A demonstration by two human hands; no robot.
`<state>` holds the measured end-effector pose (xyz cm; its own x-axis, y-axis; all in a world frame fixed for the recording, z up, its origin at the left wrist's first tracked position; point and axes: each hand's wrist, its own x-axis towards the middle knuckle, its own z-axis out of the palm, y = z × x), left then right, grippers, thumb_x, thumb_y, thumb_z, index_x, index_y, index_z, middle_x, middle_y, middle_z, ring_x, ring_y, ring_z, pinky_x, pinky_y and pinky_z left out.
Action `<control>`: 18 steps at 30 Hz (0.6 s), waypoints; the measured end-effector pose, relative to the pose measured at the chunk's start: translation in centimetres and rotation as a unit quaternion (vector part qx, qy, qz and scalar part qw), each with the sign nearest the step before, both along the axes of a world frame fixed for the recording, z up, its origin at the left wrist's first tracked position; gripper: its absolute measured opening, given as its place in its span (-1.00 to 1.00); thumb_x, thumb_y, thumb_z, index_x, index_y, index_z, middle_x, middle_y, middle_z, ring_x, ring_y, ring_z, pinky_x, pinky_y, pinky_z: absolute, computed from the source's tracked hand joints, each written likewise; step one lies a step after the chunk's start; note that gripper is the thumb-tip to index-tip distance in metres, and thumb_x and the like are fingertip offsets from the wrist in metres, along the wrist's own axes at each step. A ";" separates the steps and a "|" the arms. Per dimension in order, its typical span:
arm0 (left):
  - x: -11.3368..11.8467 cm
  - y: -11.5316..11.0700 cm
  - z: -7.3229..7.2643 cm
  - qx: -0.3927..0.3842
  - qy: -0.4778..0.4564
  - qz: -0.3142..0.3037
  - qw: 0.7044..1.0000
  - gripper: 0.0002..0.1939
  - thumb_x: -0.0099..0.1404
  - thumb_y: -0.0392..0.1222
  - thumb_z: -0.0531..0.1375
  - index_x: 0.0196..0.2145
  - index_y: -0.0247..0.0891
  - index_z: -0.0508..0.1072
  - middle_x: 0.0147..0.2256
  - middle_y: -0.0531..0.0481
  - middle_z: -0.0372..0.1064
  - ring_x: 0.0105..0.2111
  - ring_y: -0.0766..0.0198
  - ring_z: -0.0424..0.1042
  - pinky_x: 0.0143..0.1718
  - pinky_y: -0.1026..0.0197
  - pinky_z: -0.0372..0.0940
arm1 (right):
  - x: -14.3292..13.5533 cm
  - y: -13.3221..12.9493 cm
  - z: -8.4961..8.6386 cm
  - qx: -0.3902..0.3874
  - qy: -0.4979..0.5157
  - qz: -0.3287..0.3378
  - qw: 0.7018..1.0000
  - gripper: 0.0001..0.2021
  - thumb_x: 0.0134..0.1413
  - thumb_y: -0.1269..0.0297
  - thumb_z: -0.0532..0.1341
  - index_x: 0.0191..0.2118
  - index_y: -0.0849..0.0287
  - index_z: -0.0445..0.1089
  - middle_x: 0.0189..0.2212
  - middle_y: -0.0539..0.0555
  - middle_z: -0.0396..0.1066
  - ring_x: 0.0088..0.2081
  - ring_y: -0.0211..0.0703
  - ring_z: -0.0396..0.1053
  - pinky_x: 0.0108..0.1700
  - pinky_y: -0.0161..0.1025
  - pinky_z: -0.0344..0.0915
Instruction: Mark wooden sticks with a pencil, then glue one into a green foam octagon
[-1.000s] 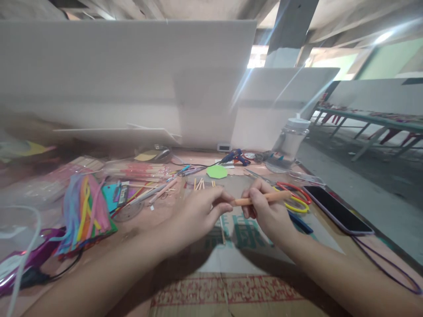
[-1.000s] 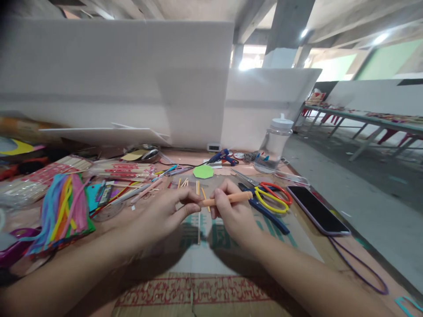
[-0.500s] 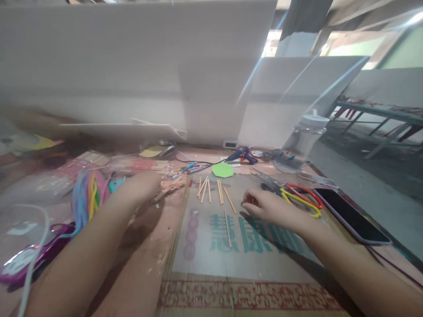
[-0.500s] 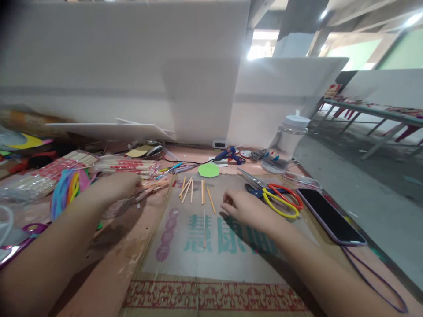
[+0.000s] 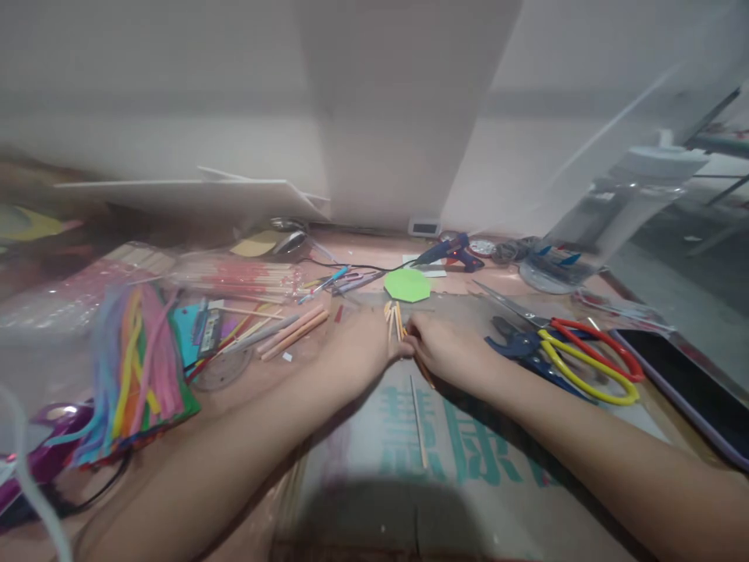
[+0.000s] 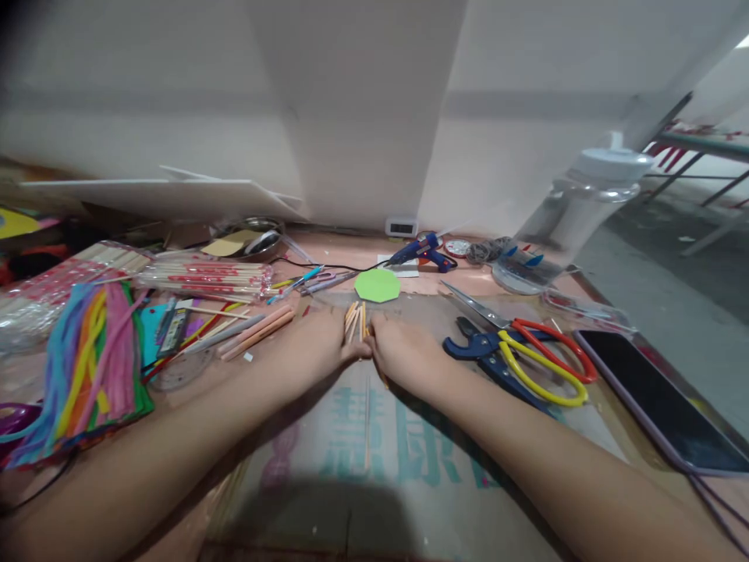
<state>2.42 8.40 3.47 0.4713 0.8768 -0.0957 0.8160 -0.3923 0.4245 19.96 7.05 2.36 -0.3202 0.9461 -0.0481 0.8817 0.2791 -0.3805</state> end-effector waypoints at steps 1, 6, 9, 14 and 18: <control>0.4 -0.4 0.2 0.003 0.023 0.023 0.999 -0.56 0.38 0.04 0.31 0.04 -0.34 0.47 0.00 -0.25 0.47 -0.02 -0.07 0.51 -0.02 -0.13 0.46 | 0.1 0.3 -0.1 -0.007 0.012 0.009 1.000 -0.78 0.30 0.30 0.11 -0.16 0.24 0.49 -0.21 0.34 0.60 -0.22 0.18 0.53 -0.26 -0.10 0.25; 2.1 -0.7 0.9 -0.006 0.091 0.086 0.992 -0.61 0.41 -0.04 0.24 0.04 -0.41 0.46 -0.05 -0.34 0.50 -0.03 -0.15 0.54 -0.04 -0.08 0.45 | 0.4 1.1 0.1 -0.058 0.089 0.063 0.992 -0.68 0.26 0.44 0.09 -0.13 0.14 0.61 -0.10 0.13 0.65 -0.10 0.02 0.57 -0.04 -0.17 0.35; 3.0 0.4 0.4 -0.030 0.122 0.109 0.986 -0.62 0.45 -0.05 0.25 0.12 -0.31 0.42 0.04 -0.18 0.45 -0.03 0.06 0.51 -0.02 -0.06 0.47 | 0.3 1.0 0.3 -0.069 0.119 0.071 0.988 -0.61 0.24 0.48 0.07 -0.04 0.12 0.62 -0.04 0.10 0.64 -0.06 -0.02 0.57 0.01 -0.17 0.35; 2.6 1.0 -0.7 -0.041 0.120 0.094 0.987 -0.60 0.45 -0.05 0.26 0.14 -0.28 0.41 0.11 -0.19 0.40 0.01 0.06 0.48 0.01 -0.07 0.46 | 1.4 0.6 1.8 -0.096 0.129 0.061 0.985 -0.65 0.27 0.40 0.11 0.05 0.13 0.56 -0.10 0.10 0.64 -0.12 -0.06 0.55 -0.08 -0.22 0.34; 0.4 1.2 -0.5 -0.019 0.055 0.078 0.995 -0.60 0.45 -0.04 0.26 0.14 -0.27 0.41 0.11 -0.18 0.40 0.01 0.06 0.48 0.01 -0.08 0.46 | 2.1 -1.9 4.3 -0.096 -0.001 0.088 0.992 -0.78 0.31 0.20 0.18 -0.23 0.15 0.55 -0.37 0.09 0.59 -0.41 -0.12 0.43 -0.37 -0.24 0.18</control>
<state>2.84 9.64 3.00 0.3136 0.9334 -0.1745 0.9083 -0.2413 0.3416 22.06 5.16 6.65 -0.4783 0.8494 -0.2229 0.8273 0.3507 -0.4388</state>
